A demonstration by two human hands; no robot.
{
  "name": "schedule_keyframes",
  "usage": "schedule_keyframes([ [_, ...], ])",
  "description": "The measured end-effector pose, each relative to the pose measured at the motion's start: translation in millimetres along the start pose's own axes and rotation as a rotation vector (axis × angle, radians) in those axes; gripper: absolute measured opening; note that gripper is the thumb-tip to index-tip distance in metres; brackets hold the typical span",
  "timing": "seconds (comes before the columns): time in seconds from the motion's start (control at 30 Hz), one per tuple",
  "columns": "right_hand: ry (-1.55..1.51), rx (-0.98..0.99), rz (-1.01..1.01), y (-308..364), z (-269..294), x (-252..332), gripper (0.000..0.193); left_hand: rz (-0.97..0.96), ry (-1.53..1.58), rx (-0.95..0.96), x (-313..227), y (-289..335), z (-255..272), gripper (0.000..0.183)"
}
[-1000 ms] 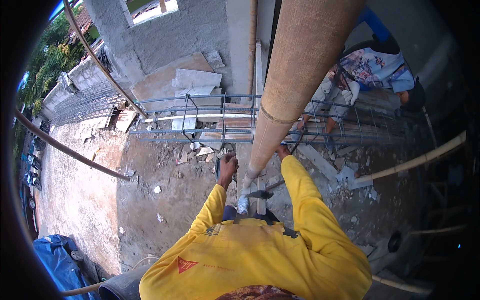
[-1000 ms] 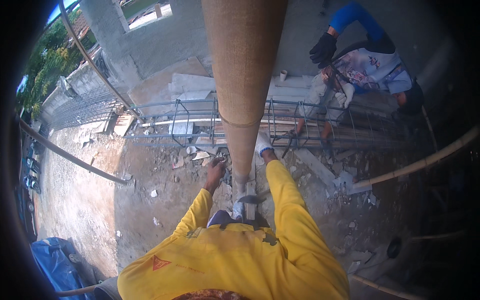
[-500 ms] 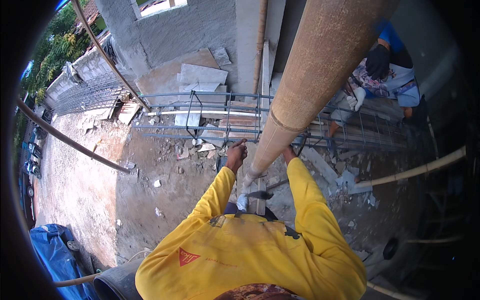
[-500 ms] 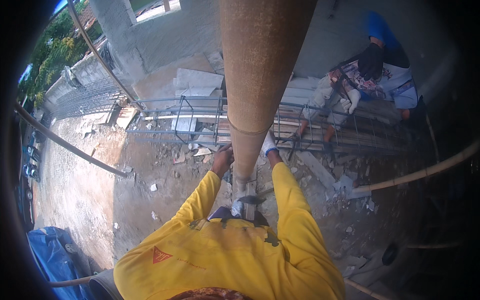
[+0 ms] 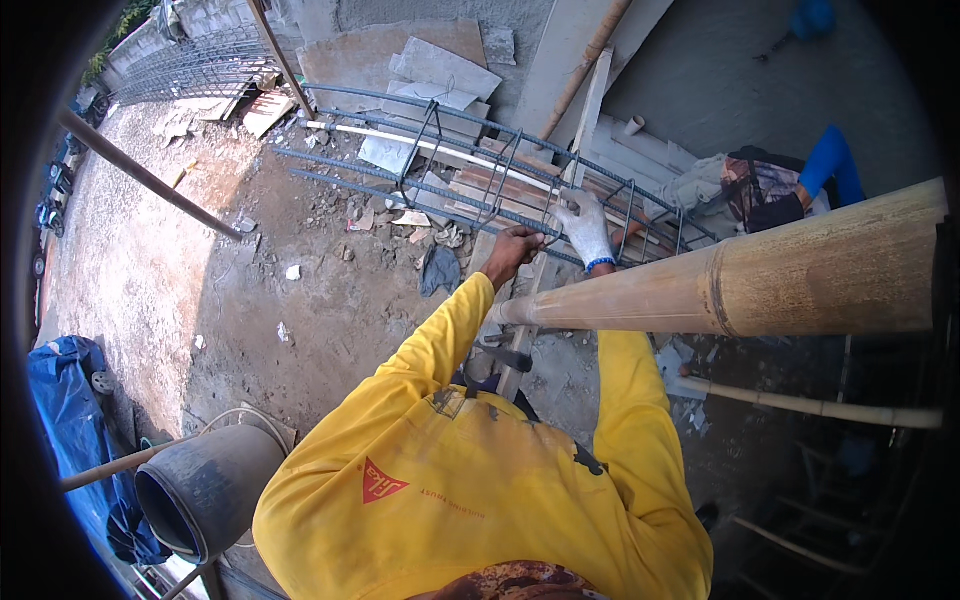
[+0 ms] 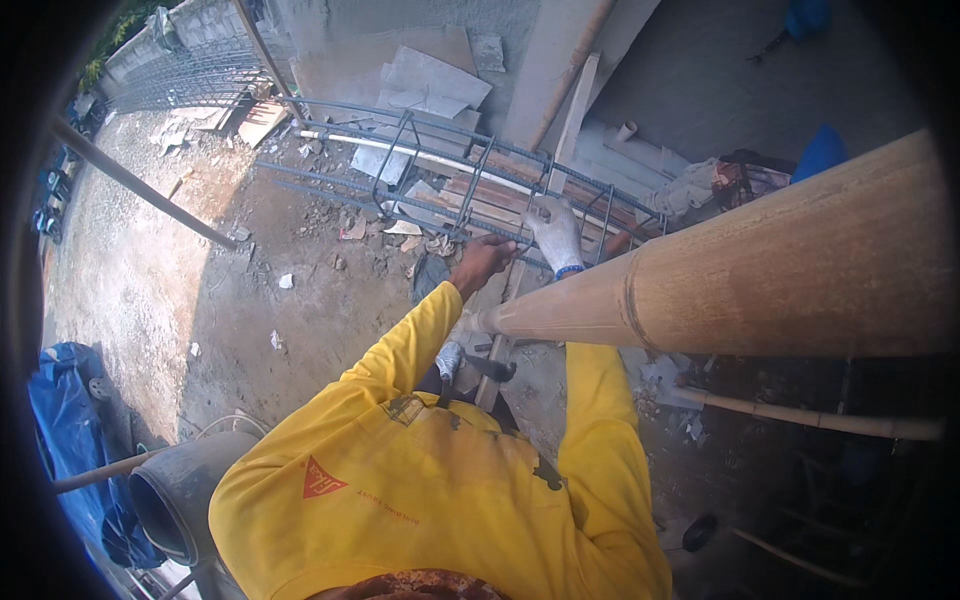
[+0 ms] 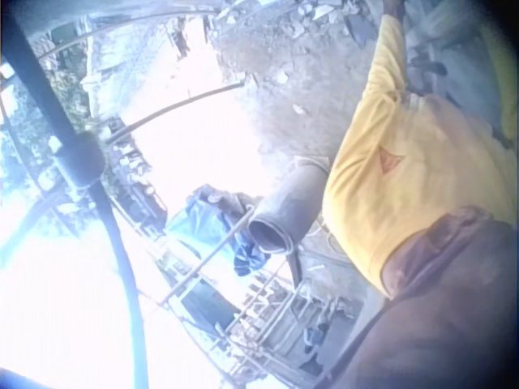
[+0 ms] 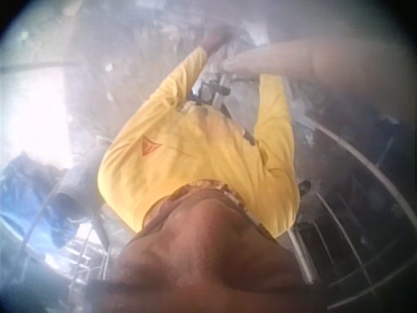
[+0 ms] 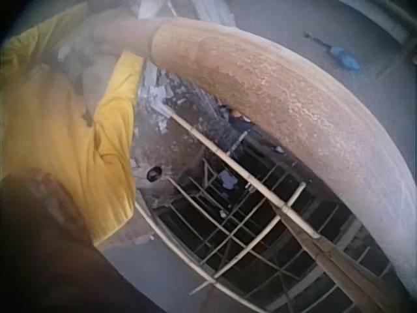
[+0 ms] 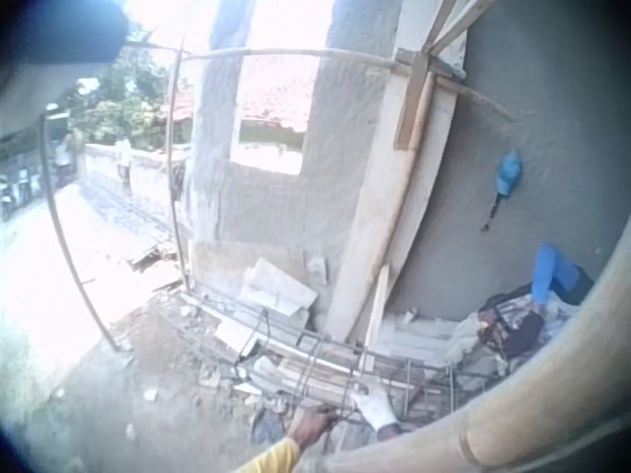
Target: The person uses pliers to twist and secure wire ties around the intersections of a steel rebar cage. They repeatedly position the wire, wrap it around the bars, and twist it tight to fasten the structure.
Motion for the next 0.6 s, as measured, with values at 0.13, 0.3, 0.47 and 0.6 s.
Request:
schedule_keyframes([
  [0.13,-0.178,-0.054,-0.055,-9,-2,-1,0.021,-0.045,-0.052,0.033,-1,6,-5,0.027],
  [0.3,-0.256,-0.059,-0.072,-8,17,11,0.017,-0.096,-0.024,-0.074,7,18,-4,0.028],
  [0.47,-0.273,-0.036,-0.004,13,29,37,0.016,-0.375,-0.295,-0.109,5,11,-6,0.027],
  [0.6,-0.186,-0.009,-0.039,31,32,45,0.014,-0.432,-0.35,-0.087,5,4,-8,0.027],
])
Point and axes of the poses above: each hand's wrist, its own y-axis away from the middle knuckle, its own z-axis out of the back of the hand, x = y × z, the point moved 5 cm from there along -y, towards the middle knuckle, and after that the axes turned 5 degrees about -x, right-handed, at the moved point
